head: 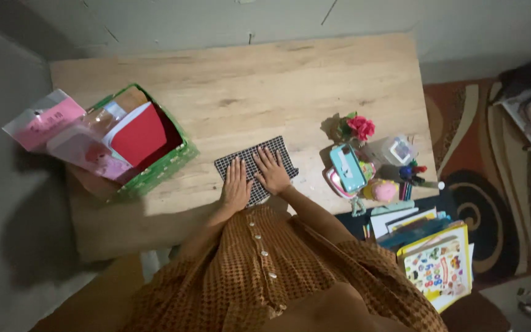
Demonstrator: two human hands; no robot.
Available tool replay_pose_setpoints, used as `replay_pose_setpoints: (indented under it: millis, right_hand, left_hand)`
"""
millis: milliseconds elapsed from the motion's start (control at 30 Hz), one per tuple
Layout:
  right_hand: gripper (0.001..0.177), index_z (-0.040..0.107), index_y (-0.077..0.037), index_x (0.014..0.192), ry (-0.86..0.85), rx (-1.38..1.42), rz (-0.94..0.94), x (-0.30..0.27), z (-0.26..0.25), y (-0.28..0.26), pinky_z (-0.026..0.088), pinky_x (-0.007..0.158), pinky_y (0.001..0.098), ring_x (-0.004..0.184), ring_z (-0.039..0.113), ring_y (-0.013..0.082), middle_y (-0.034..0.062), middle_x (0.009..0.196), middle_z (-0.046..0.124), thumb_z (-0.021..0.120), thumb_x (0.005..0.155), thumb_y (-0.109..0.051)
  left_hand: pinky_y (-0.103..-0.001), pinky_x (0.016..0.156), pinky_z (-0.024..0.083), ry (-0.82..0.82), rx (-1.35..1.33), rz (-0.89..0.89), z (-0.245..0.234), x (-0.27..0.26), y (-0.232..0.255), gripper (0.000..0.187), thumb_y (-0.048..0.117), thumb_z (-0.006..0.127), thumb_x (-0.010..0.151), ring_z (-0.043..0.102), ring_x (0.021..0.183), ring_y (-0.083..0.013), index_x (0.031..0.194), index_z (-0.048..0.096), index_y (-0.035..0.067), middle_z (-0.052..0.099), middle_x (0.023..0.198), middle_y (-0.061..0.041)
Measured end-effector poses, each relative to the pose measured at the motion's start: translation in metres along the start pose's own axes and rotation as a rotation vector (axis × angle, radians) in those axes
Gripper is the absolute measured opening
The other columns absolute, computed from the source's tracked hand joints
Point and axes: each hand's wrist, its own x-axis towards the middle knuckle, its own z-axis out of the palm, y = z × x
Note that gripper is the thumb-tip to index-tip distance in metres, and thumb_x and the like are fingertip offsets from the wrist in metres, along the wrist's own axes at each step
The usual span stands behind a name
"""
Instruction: The person wipes a wooden table with a checkered cloth, then moves a box and several small items to clear space. They continue wiping the table, then pick up and inspect a pink pencil case, a red notebook, and a green notebook, placing them back on the table. Finally, they pick up a colorful circular object and place it on the table.
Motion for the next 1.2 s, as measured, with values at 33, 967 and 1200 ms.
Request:
replay_pose_setpoints:
  millis: [33,967,1200]
  right_hand:
    - [0.067,0.017,-0.022,0.166,0.001,-0.005,-0.005,0.003,-0.002,0.0,0.0,0.125,0.0574,0.158,0.006,0.0306,0.0088,0.172,0.01,0.025,0.108,-0.056]
    - [0.061,0.018,-0.019,0.165,0.057,-0.084,-0.059,0.293,-0.017,0.09,0.006,0.128,0.0499,0.159,0.011,0.0272,0.0066,0.172,0.015,0.025,0.109,-0.041]
    - [0.058,0.024,-0.02,0.163,0.149,-0.007,-0.116,0.348,-0.021,0.122,0.013,0.129,0.0498,0.158,0.018,0.0278,0.0055,0.171,0.02,0.029,0.109,-0.04]
  left_hand:
    - [-0.05,0.127,0.004,0.006,-0.002,-0.002,0.006,0.006,-0.001,0.071,0.037,0.036,0.11,0.011,0.155,-0.0396,0.162,0.009,-0.003,0.009,0.167,-0.029]
    - [-0.053,0.126,0.008,0.306,0.071,-0.401,-0.025,0.262,-0.096,0.074,0.029,0.049,0.1,0.016,0.155,-0.0429,0.158,0.019,-0.007,0.018,0.164,-0.033]
    - [-0.055,0.126,0.007,0.447,0.08,-0.396,-0.029,0.322,-0.116,0.074,0.029,0.048,0.098,0.016,0.152,-0.0486,0.155,0.024,-0.012,0.02,0.161,-0.037]
